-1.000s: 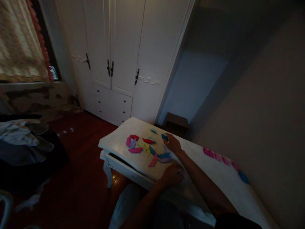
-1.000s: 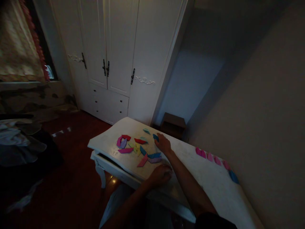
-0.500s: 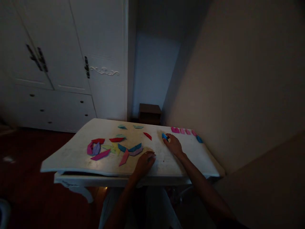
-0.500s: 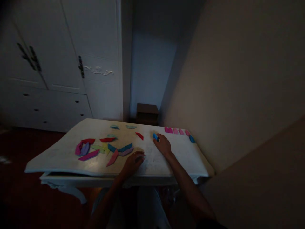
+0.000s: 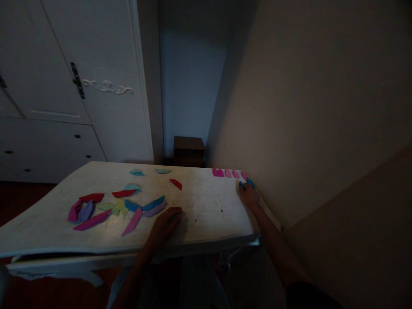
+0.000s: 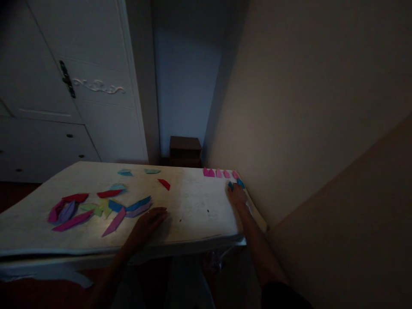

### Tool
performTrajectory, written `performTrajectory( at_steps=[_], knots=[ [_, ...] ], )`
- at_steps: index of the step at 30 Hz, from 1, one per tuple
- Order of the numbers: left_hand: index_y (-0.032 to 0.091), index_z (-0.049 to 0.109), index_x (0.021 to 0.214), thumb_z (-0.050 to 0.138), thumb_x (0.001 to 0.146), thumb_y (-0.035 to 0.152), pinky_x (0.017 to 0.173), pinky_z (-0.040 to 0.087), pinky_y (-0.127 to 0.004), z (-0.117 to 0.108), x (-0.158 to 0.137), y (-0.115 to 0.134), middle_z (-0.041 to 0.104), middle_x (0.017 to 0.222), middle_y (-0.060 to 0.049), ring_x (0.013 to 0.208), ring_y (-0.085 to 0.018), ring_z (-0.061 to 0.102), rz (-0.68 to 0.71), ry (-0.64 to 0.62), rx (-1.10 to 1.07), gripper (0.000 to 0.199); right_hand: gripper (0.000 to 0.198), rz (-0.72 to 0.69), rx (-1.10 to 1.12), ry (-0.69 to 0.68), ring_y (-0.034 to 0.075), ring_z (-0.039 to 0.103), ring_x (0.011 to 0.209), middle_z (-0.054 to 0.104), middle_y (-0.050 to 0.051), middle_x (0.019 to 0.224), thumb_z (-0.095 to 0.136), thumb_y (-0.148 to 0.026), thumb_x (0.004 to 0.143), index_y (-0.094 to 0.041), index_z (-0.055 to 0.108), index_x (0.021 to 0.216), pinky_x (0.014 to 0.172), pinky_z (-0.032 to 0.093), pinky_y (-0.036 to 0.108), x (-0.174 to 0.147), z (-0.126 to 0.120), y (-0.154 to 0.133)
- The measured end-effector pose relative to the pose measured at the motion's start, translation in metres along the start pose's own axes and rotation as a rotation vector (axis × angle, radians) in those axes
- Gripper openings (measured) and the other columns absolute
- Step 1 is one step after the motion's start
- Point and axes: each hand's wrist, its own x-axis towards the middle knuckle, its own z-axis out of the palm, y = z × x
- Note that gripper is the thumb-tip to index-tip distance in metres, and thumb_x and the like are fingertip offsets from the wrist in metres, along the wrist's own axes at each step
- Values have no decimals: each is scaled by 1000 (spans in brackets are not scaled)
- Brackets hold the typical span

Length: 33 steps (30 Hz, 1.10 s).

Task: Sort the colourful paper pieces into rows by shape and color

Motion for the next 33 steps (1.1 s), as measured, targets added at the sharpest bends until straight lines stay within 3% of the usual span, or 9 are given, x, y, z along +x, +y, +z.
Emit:
performTrajectory(
  at_steps=[5, 11, 18, 23, 33],
  knots=[
    [22, 67, 106, 49, 87, 41, 94, 52, -42, 9, -3, -4, 68, 114, -8, 105, -24, 64, 54, 38, 162, 33, 40, 28, -89, 53, 27, 62, 102, 57, 19, 122, 37, -39, 95, -16, 56, 123, 83, 48, 39, 12, 10, -9],
    [22, 68, 108, 45, 91, 37, 93, 52, -40, 15, -8, -9, 67, 116, -8, 106, -23, 63, 132, 43, 297, 32, 44, -36, -150, 57, 24, 62, 100, 43, 18, 138, 32, -41, 97, -21, 44, 135, 77, 50, 37, 1, 10, -12],
    [19, 67, 108, 46, 92, 37, 91, 54, -38, 17, -9, -12, 66, 115, -11, 105, -23, 63, 212, 57, 377, 32, 40, -146, -201, -59, 21, 66, 92, 51, 12, 132, 36, -42, 95, -24, 54, 125, 78, 49, 33, -12, 6, -6],
    [21, 67, 108, 46, 92, 36, 91, 54, -37, 17, -9, -9, 66, 115, -10, 104, -22, 64, 201, 59, 378, 30, 46, -121, -220, -61, 24, 64, 97, 46, 14, 138, 32, -45, 96, -20, 52, 129, 78, 49, 36, -6, 9, -11],
    [20, 68, 105, 44, 92, 33, 88, 55, -37, 15, -8, -2, 67, 112, -11, 102, -22, 64, 219, 71, 398, 30, 49, -61, -218, -10, 25, 65, 97, 48, 18, 132, 31, -47, 96, -16, 54, 125, 77, 50, 36, -11, 14, -15]
  ],
)
